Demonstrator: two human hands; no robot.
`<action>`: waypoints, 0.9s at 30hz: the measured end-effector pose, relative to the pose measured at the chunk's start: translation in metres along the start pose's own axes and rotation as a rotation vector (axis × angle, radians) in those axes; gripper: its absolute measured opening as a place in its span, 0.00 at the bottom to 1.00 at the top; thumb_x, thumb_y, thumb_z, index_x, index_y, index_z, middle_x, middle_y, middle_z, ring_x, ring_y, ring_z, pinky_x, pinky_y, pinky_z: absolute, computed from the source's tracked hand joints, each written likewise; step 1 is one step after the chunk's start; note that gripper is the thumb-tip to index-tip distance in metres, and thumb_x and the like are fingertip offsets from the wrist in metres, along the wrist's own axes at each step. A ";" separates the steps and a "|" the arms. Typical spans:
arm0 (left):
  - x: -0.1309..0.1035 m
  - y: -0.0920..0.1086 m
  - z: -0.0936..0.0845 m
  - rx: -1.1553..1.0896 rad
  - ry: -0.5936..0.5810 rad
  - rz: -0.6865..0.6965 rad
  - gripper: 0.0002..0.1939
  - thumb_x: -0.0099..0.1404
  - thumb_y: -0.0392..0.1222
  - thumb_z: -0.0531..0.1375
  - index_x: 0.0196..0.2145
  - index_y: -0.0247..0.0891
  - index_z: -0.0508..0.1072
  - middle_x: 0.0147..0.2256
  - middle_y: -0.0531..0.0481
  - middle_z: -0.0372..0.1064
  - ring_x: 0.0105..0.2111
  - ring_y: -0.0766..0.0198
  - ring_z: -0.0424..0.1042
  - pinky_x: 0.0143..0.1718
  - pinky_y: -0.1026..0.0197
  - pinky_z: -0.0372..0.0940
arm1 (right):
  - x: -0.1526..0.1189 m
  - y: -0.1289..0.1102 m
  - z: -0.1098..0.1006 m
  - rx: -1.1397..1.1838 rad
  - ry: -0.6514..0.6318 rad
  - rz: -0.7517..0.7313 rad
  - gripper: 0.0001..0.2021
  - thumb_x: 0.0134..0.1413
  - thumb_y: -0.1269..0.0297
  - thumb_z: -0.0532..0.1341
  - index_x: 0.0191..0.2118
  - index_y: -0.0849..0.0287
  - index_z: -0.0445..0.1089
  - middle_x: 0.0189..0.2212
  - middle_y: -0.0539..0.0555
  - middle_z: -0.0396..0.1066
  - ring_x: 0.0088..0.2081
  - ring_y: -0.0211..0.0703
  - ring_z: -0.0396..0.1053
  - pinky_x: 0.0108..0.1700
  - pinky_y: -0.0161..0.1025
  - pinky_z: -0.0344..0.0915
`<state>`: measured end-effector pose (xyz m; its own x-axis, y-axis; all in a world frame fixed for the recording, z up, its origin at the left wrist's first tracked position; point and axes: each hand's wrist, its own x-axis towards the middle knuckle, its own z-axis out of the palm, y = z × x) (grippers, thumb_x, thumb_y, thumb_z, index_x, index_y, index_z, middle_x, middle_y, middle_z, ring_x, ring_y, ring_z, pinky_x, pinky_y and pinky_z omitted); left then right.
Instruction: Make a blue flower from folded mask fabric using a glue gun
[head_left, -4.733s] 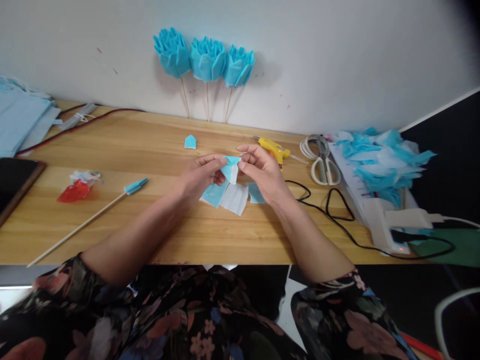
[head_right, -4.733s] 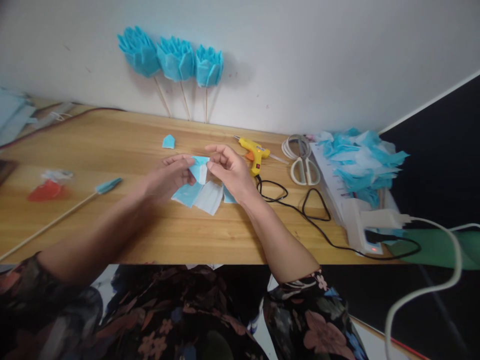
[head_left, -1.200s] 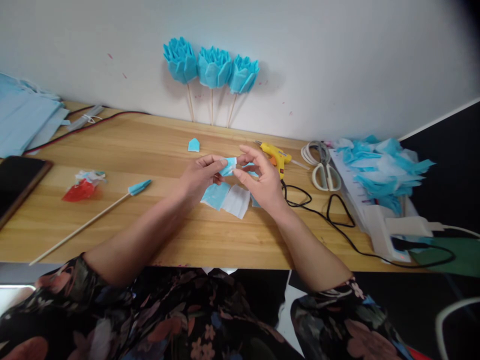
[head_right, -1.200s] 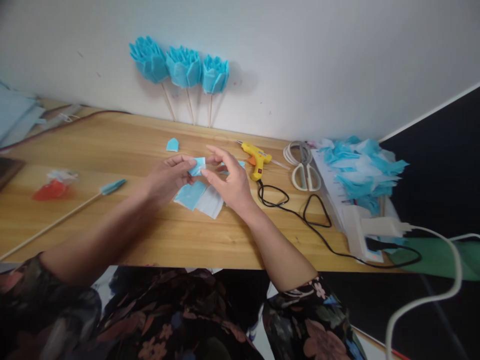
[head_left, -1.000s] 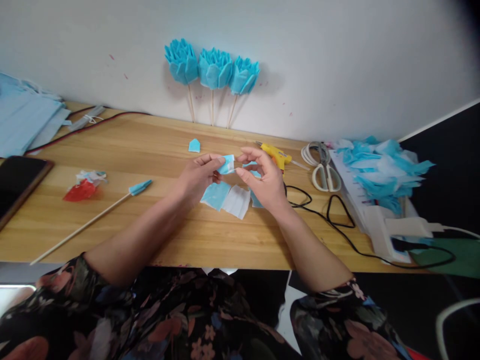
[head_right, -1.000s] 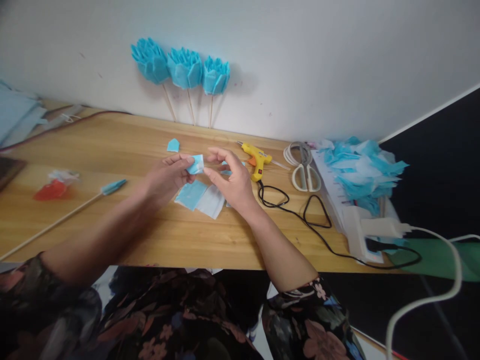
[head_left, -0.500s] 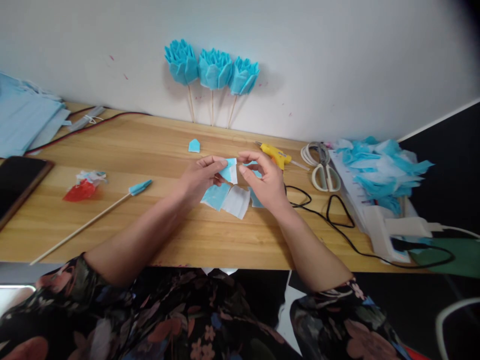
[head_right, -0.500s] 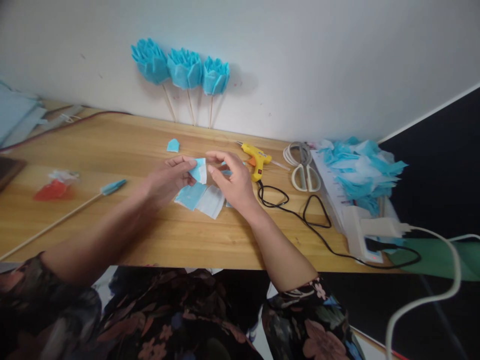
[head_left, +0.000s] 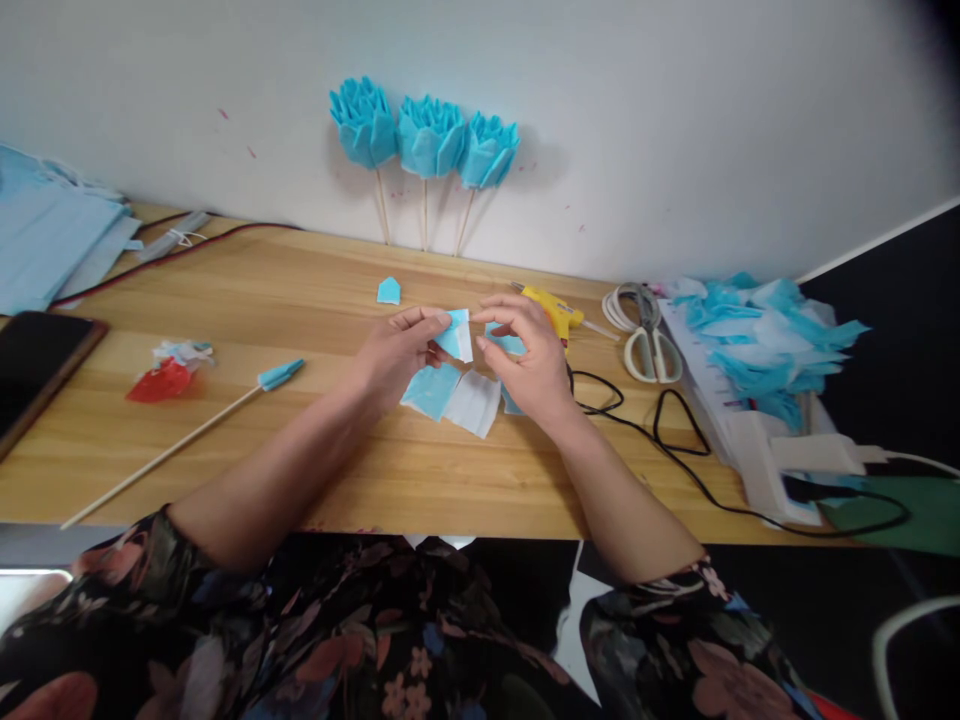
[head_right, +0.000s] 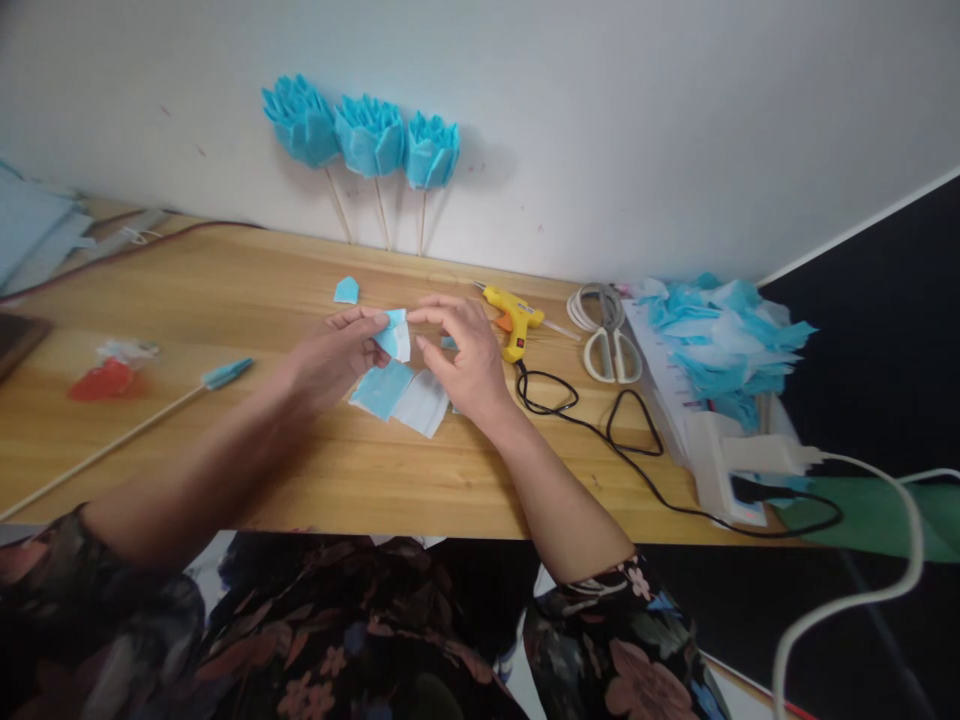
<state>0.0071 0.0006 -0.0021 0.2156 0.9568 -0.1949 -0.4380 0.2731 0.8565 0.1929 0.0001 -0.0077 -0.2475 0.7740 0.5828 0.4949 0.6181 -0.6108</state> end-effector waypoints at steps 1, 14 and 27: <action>0.000 0.000 0.000 -0.001 -0.005 -0.003 0.09 0.60 0.41 0.69 0.27 0.35 0.75 0.23 0.52 0.71 0.23 0.70 0.67 0.27 0.65 0.61 | 0.000 0.001 0.000 -0.023 0.002 -0.029 0.13 0.56 0.74 0.63 0.44 0.48 0.74 0.51 0.51 0.74 0.54 0.48 0.70 0.54 0.53 0.71; 0.000 0.001 0.000 -0.012 0.006 -0.013 0.09 0.61 0.39 0.68 0.27 0.35 0.74 0.23 0.52 0.70 0.23 0.70 0.66 0.27 0.65 0.60 | -0.001 -0.001 0.000 -0.009 -0.045 -0.054 0.04 0.59 0.68 0.65 0.36 0.49 0.75 0.52 0.50 0.72 0.56 0.51 0.70 0.59 0.59 0.64; 0.000 -0.002 0.001 0.017 -0.022 -0.061 0.09 0.61 0.39 0.68 0.27 0.34 0.75 0.23 0.51 0.71 0.22 0.69 0.67 0.27 0.64 0.61 | -0.002 -0.003 0.004 0.153 -0.043 0.081 0.03 0.60 0.65 0.62 0.34 0.54 0.72 0.44 0.53 0.77 0.47 0.43 0.74 0.47 0.44 0.72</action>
<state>0.0089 0.0005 -0.0030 0.2601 0.9362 -0.2364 -0.4083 0.3285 0.8517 0.1886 -0.0024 -0.0096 -0.2489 0.8250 0.5074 0.3831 0.5650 -0.7308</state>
